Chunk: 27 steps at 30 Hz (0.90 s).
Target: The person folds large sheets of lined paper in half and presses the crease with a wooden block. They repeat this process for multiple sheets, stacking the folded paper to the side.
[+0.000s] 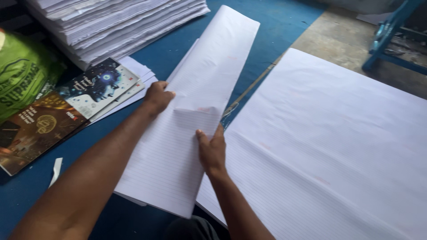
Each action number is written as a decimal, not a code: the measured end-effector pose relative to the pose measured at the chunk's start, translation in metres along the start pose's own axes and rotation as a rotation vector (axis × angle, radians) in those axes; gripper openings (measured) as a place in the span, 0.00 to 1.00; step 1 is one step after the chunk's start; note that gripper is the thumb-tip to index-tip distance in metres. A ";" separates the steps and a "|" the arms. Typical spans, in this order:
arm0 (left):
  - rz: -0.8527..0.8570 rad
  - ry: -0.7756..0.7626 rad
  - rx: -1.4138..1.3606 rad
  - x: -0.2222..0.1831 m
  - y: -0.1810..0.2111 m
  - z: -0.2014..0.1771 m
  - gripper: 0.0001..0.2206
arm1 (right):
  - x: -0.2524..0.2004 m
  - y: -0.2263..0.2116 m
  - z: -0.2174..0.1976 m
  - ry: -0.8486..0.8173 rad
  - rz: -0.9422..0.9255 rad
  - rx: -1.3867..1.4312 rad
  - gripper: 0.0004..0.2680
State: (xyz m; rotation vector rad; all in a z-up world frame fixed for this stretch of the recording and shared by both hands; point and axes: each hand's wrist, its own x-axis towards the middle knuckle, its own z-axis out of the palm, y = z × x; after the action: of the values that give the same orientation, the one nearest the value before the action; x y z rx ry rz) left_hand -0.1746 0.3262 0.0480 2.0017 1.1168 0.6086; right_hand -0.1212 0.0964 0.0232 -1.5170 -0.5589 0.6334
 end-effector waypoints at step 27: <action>-0.070 -0.008 0.022 0.057 -0.196 -0.009 0.16 | 0.029 0.109 0.134 -0.067 0.281 -0.232 0.23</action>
State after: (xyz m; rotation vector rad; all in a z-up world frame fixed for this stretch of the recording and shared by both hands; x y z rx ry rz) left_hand -0.2510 0.4446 -0.0997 1.9732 1.1888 0.5539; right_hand -0.1965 0.2086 -0.0887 -1.8164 -0.4858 0.8617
